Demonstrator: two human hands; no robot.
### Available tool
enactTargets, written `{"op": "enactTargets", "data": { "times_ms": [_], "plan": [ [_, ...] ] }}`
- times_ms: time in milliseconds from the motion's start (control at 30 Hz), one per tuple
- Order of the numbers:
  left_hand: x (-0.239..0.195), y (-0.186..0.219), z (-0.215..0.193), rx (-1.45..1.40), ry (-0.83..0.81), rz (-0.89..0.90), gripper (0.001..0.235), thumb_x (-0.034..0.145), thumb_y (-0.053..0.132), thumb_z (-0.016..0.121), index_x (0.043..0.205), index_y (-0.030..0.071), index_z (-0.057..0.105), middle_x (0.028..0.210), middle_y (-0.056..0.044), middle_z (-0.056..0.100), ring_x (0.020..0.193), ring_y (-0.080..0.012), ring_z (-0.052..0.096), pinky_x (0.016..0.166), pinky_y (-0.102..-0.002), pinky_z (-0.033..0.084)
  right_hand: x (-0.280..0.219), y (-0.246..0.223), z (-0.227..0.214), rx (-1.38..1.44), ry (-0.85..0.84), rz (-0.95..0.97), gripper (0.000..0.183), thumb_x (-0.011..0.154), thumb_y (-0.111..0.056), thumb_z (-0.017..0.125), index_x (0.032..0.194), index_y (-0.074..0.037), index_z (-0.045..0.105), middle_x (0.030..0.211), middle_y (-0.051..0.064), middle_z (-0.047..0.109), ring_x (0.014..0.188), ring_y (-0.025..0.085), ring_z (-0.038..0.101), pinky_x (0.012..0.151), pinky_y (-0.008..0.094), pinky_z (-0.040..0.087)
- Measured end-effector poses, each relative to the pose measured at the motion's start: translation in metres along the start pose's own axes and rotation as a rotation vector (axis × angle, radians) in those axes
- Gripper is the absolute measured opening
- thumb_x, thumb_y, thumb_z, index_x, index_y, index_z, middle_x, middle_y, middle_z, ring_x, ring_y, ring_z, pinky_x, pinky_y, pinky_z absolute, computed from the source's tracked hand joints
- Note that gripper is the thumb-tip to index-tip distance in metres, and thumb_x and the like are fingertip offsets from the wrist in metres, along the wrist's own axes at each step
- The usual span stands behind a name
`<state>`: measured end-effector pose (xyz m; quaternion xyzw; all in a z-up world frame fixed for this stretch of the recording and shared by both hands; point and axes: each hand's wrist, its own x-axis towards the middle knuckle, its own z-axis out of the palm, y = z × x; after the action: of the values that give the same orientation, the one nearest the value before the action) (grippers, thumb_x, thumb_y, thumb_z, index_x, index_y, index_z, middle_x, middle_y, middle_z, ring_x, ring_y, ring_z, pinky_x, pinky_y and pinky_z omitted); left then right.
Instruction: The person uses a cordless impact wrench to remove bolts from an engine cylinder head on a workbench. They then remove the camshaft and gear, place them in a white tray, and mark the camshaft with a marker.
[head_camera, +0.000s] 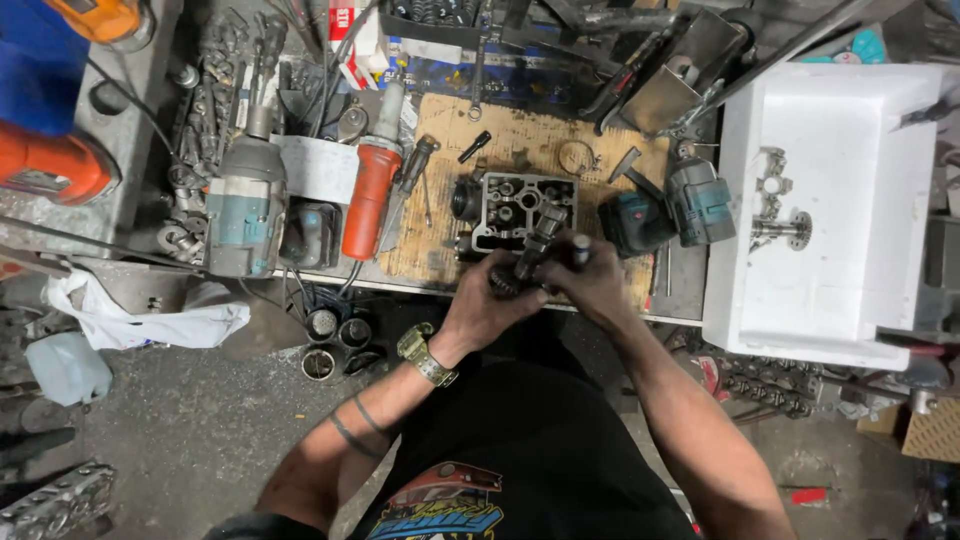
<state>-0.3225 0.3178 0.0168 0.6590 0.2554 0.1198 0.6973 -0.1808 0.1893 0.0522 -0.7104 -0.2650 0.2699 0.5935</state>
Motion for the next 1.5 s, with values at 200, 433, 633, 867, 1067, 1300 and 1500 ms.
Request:
{"op": "enactTargets", "data": {
  "times_ms": [200,433,633,867,1067,1300,1500],
  "plan": [
    [-0.007,0.015,0.000,0.071,-0.053,0.107,0.053,0.074,0.034,0.095,0.106,0.000,0.070,0.090,-0.025,0.075,0.090,-0.0449,0.076,0.076,-0.050,0.059,0.008,-0.060,0.030,-0.247,0.034,0.196,0.031,0.078,-0.032,0.096,0.074,-0.007,0.079,0.060,0.011,0.069,0.057,0.017,0.062,0.055,0.032,0.048],
    [-0.018,0.009,-0.008,-0.463,-0.319,-0.003,0.040,0.082,0.016,0.079,0.117,-0.002,0.068,0.096,-0.017,0.075,0.088,-0.0277,0.072,0.080,-0.043,0.062,0.005,-0.055,-0.007,-0.021,-0.322,-0.072,0.017,0.085,-0.012,0.089,0.087,-0.001,0.076,0.069,0.011,0.069,0.067,0.015,0.064,0.061,0.030,0.052],
    [-0.033,0.009,-0.001,-0.913,-0.425,-0.374,0.039,0.088,0.031,0.065,0.111,0.002,0.074,0.088,-0.019,0.079,0.080,-0.0315,0.079,0.074,-0.047,0.067,0.002,-0.039,-0.029,0.066,-0.463,-0.153,0.017,0.084,-0.009,0.091,0.091,-0.001,0.078,0.070,0.009,0.071,0.065,0.012,0.065,0.062,0.027,0.054],
    [-0.005,-0.007,0.008,-0.888,-0.362,-0.045,0.059,0.097,0.045,0.057,0.129,-0.004,0.065,0.101,-0.029,0.077,0.097,-0.0377,0.079,0.087,-0.053,0.065,-0.011,0.025,-0.018,0.501,0.090,-0.131,0.056,0.117,-0.042,0.040,0.123,0.005,0.068,0.101,0.024,0.074,0.091,0.031,0.077,0.082,0.045,0.064],
    [0.013,0.025,0.033,-0.912,0.038,0.203,0.055,0.098,0.047,0.055,0.122,-0.002,0.064,0.088,-0.028,0.071,0.094,-0.0358,0.073,0.095,-0.043,0.052,-0.041,0.012,0.013,0.478,0.426,0.296,0.081,0.116,-0.044,0.015,0.104,0.005,0.079,0.073,0.017,0.067,0.048,0.023,0.048,0.047,0.037,0.047],
    [0.013,0.083,0.012,-1.187,0.066,-0.182,0.067,0.095,0.073,0.048,0.095,0.007,0.058,0.051,0.004,0.032,0.034,-0.0107,0.030,0.028,-0.028,0.025,-0.052,-0.021,0.031,0.241,-0.067,-0.634,0.031,0.097,-0.017,0.068,0.114,0.007,0.077,0.082,0.022,0.067,0.052,0.027,0.064,0.045,0.035,0.051],
    [-0.001,0.078,0.014,-1.233,0.087,-0.255,0.063,0.096,0.061,0.054,0.106,0.000,0.061,0.069,-0.005,0.049,0.036,-0.0016,0.030,0.027,-0.016,0.027,-0.054,-0.023,0.006,-0.219,-0.223,-0.826,0.028,0.095,-0.021,0.067,0.112,-0.004,0.082,0.078,0.014,0.067,0.050,0.030,0.065,0.045,0.039,0.057]
  ]
}}
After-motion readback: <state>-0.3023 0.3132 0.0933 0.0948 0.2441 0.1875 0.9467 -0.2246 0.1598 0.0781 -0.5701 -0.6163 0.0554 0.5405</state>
